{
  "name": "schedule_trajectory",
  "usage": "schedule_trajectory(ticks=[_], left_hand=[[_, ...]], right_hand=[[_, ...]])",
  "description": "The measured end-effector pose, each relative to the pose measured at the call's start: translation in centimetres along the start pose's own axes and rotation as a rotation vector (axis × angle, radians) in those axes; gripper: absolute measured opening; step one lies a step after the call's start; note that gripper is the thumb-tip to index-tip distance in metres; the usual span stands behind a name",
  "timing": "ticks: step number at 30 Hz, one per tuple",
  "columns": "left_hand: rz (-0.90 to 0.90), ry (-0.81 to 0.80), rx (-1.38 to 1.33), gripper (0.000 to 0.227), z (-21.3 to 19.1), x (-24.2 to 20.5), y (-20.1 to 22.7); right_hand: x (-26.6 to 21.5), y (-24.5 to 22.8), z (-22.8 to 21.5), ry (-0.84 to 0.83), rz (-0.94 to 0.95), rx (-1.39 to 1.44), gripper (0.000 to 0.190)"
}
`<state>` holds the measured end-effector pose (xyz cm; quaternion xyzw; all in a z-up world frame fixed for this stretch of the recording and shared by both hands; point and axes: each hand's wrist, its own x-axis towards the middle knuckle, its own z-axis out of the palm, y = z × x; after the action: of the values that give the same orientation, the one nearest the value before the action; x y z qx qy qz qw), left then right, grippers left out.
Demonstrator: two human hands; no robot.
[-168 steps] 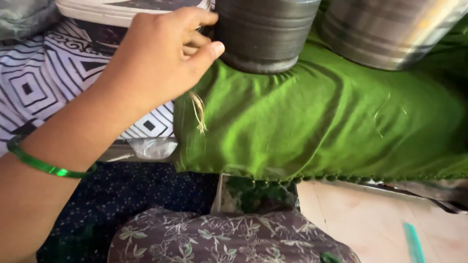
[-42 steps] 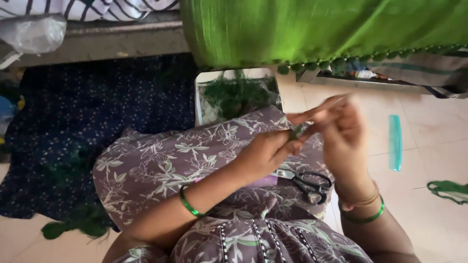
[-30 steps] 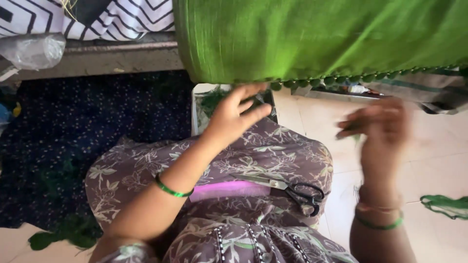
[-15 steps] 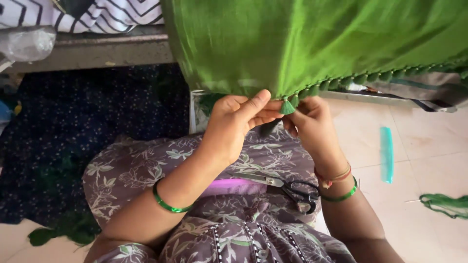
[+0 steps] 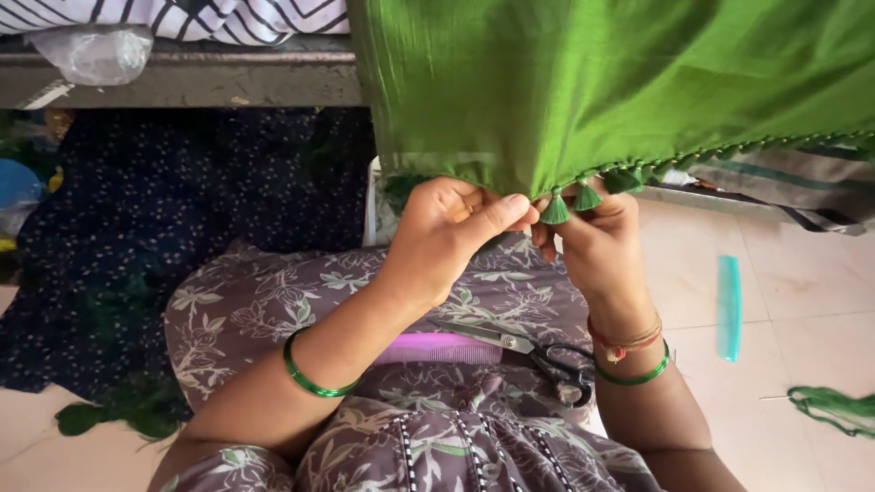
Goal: Creating and trimming decorative tassels on the edge of a green fabric using thread, a comb, and scissors.
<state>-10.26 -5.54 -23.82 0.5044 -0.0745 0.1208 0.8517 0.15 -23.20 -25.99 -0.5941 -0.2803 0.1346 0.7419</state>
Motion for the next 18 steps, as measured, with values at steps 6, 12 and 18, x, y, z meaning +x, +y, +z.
schedule_trajectory(ticks=[6, 12, 18], left_hand=[[0.0, 0.005, -0.016, 0.024, 0.3, -0.2, 0.3], [0.039, -0.007, 0.033, 0.022, 0.2, 0.3, -0.3], [-0.131, 0.034, -0.214, 0.039, 0.1, 0.9, -2.9]], right_hand=[[-0.2, -0.1, 0.1, -0.005, -0.087, -0.051, 0.01], [-0.6, -0.7, 2.6, 0.003, -0.125, -0.05, 0.009], [-0.8, -1.2, 4.9, 0.069, 0.071, 0.357, 0.003]])
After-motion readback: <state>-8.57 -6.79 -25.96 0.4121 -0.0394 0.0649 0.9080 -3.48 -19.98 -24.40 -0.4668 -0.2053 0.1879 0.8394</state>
